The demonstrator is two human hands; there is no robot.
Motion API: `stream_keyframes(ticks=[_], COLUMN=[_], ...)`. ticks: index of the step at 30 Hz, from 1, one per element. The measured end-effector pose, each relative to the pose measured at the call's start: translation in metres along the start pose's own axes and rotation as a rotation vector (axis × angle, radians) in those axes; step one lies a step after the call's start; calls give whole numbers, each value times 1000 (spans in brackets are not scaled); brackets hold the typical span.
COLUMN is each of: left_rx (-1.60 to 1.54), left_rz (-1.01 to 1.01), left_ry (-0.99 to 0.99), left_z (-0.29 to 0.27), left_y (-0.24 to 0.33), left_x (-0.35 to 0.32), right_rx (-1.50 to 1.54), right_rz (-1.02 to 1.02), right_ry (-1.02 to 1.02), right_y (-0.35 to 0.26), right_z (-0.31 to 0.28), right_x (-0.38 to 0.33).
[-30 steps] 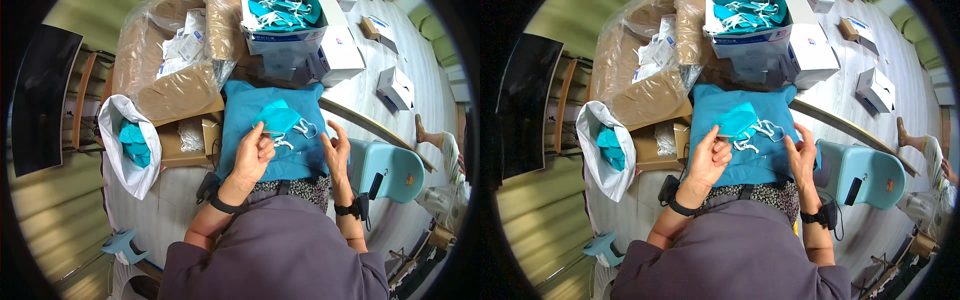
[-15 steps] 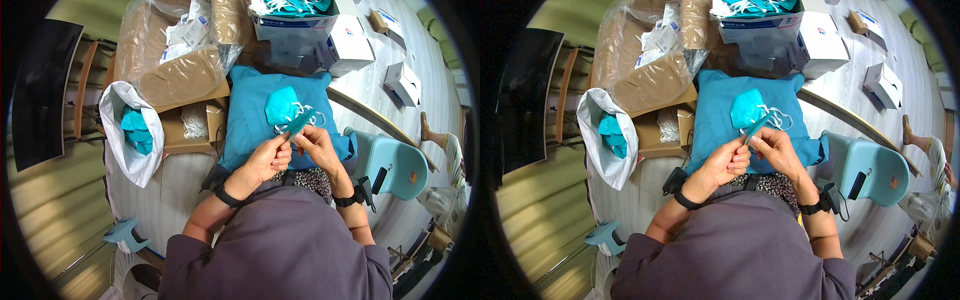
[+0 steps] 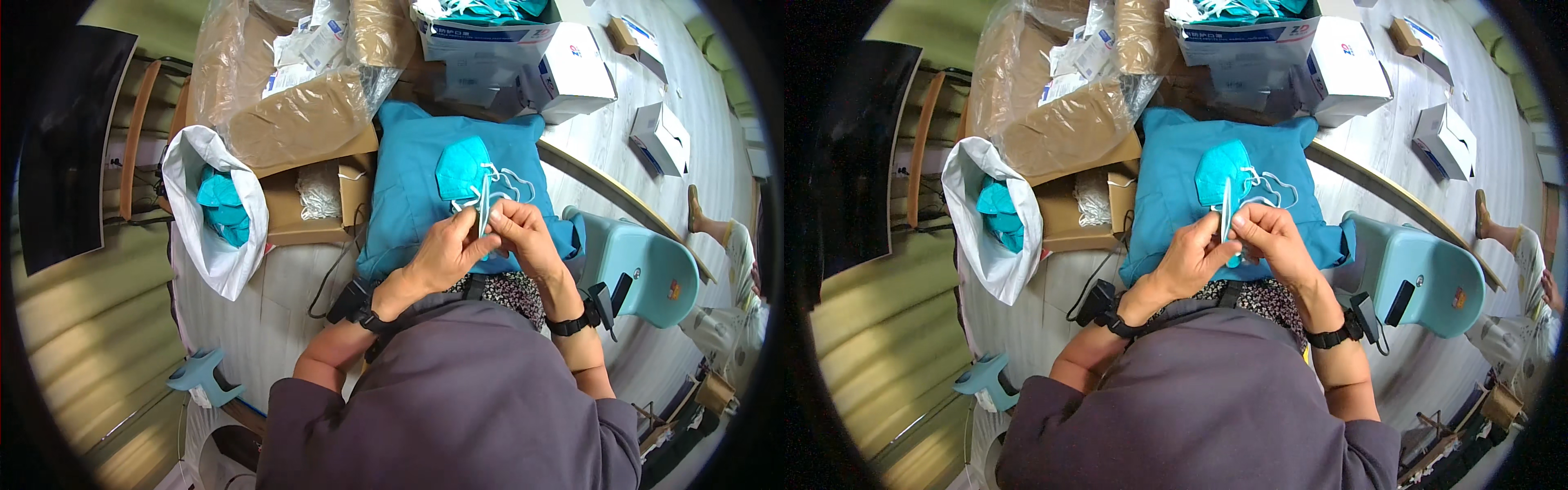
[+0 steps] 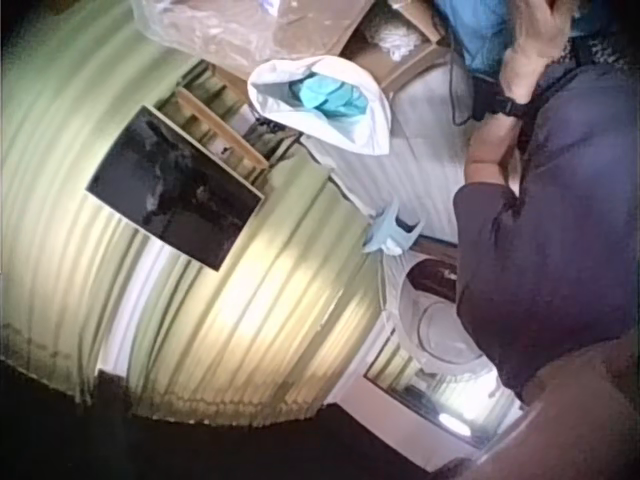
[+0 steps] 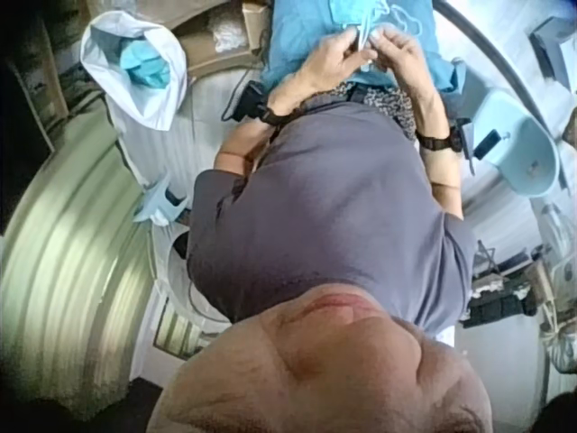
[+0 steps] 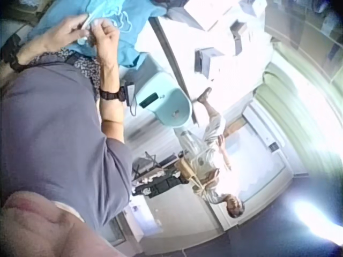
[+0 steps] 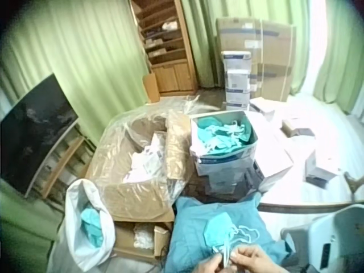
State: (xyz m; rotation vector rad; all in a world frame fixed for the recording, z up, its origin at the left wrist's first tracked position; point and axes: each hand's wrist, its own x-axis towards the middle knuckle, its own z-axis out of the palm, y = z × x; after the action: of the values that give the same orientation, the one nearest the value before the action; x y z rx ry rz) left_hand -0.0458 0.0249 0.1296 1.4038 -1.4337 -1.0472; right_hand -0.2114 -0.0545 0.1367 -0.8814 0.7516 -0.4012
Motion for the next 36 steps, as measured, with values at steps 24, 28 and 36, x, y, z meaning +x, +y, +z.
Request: stream_keyframes(ticks=[24,28,36], left_rx=[-223,-126,-139], left_rz=[-323,-274,-229], left_ry=[77,-44,131], left_z=[-2,1,-14], left_y=[-12,-25,-28], left_x=[-11,-21,-33], right_rx=[-901,-753,-648], right_rz=[-374,-302,-246], right_ry=[53,223,286], right_y=[13,40,52], right_z=[-1,-20,-13], right_x=[-3,10,46])
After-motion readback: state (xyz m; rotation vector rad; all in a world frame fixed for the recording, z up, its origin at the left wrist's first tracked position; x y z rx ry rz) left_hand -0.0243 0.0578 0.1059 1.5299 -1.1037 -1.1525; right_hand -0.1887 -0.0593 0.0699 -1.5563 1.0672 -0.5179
